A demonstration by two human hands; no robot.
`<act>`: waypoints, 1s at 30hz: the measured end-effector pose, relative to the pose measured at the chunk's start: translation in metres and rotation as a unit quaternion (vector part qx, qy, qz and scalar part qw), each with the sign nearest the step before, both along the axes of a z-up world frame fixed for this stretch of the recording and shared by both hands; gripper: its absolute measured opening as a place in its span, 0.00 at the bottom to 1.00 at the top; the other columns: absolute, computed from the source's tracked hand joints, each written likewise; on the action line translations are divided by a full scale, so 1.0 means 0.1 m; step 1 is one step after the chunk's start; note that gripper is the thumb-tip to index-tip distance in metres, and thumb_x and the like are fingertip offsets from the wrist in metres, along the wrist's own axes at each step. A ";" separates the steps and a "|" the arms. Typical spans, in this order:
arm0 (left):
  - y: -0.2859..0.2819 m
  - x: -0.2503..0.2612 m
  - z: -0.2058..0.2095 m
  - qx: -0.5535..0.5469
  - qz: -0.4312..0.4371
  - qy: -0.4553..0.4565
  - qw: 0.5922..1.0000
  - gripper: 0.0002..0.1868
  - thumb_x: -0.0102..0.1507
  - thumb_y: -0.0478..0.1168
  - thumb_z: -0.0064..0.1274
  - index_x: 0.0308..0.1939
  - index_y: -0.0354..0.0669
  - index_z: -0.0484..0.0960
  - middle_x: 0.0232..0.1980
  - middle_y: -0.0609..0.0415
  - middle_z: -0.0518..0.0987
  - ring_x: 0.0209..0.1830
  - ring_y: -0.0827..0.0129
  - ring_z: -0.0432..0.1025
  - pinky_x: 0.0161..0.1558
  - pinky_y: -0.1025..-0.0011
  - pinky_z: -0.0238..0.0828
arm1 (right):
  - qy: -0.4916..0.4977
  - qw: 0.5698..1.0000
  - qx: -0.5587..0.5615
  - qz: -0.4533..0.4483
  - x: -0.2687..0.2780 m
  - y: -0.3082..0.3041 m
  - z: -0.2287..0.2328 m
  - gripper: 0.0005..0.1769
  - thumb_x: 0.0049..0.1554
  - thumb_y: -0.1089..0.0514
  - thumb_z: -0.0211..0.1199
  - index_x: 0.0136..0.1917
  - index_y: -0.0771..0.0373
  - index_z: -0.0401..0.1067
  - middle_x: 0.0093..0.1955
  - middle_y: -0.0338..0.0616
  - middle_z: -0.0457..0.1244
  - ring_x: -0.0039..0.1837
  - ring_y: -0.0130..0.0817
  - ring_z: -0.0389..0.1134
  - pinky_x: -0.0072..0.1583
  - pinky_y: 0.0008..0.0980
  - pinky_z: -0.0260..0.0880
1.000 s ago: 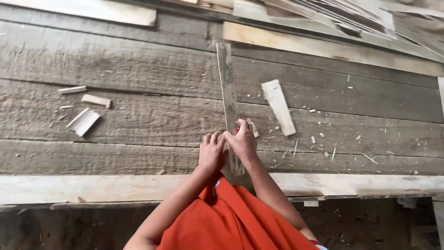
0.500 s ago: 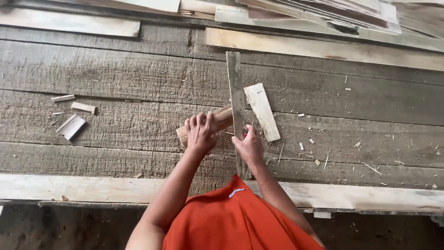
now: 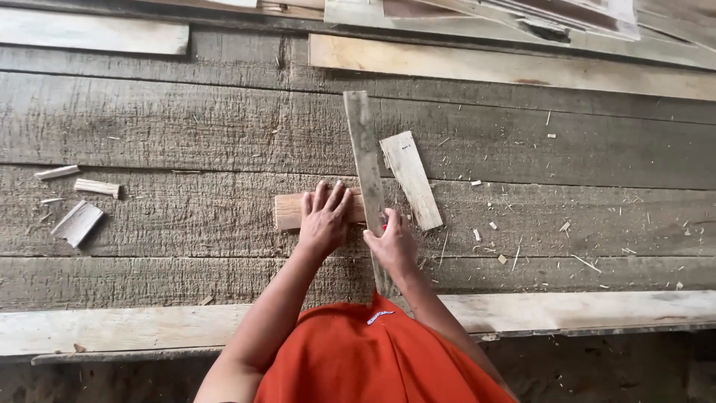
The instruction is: The person uses a red utility knife to score and cut several wooden planks on a wooden workbench. They repeatedly position the planks, score along their length, and break off sections, handling multiple pieces throughout the clip.
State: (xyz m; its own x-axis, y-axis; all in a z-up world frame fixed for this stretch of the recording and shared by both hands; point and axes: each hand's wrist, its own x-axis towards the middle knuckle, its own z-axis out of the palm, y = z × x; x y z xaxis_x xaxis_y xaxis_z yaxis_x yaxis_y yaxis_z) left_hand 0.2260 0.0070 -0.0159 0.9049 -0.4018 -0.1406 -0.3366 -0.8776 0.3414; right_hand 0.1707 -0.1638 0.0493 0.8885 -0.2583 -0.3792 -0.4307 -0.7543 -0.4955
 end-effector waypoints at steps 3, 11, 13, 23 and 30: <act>0.01 -0.03 0.15 0.011 -0.008 0.026 1.000 0.39 0.62 0.47 0.43 0.79 0.62 0.58 0.85 0.58 0.47 0.84 0.44 0.36 0.75 0.36 0.37 | 0.011 1.000 -0.013 0.020 -0.06 0.18 0.14 0.42 0.49 0.45 0.66 0.73 0.58 0.59 0.64 0.59 0.60 0.56 0.64 0.72 0.56 0.60 0.74; -0.02 0.00 -0.09 -0.041 0.014 0.068 0.997 0.42 0.62 0.43 0.39 0.82 0.55 0.49 0.86 0.57 0.40 0.84 0.42 0.27 0.74 0.32 0.27 | -0.020 0.997 -0.038 0.059 -0.14 0.36 0.05 0.44 0.51 0.51 0.69 0.76 0.57 0.55 0.59 0.60 0.60 0.51 0.64 0.73 0.48 0.59 0.76; -0.02 0.02 -0.09 -0.047 0.020 0.074 0.996 0.44 0.61 0.43 0.39 0.83 0.57 0.44 0.86 0.58 0.41 0.84 0.42 0.27 0.73 0.30 0.26 | -0.018 0.997 -0.045 0.059 -0.16 0.34 0.01 0.44 0.51 0.51 0.69 0.77 0.56 0.55 0.58 0.57 0.60 0.50 0.61 0.73 0.47 0.57 0.77; -0.05 0.00 0.05 -0.026 0.008 0.082 0.996 0.35 0.69 0.58 0.36 0.81 0.68 0.51 0.86 0.63 0.40 0.83 0.41 0.22 0.71 0.27 0.18 | 0.002 0.996 -0.060 0.067 -0.24 0.36 -0.12 0.43 0.55 0.54 0.67 0.79 0.60 0.53 0.58 0.61 0.60 0.42 0.46 0.73 0.39 0.41 0.78; -0.01 -0.01 0.03 -0.039 -0.012 0.071 0.997 0.37 0.68 0.60 0.41 0.81 0.66 0.52 0.86 0.67 0.42 0.83 0.39 0.22 0.69 0.22 0.18 | -0.025 0.996 -0.059 0.060 -0.28 0.34 -0.23 0.44 0.54 0.55 0.66 0.79 0.59 0.52 0.57 0.60 0.59 0.39 0.41 0.72 0.35 0.36 0.76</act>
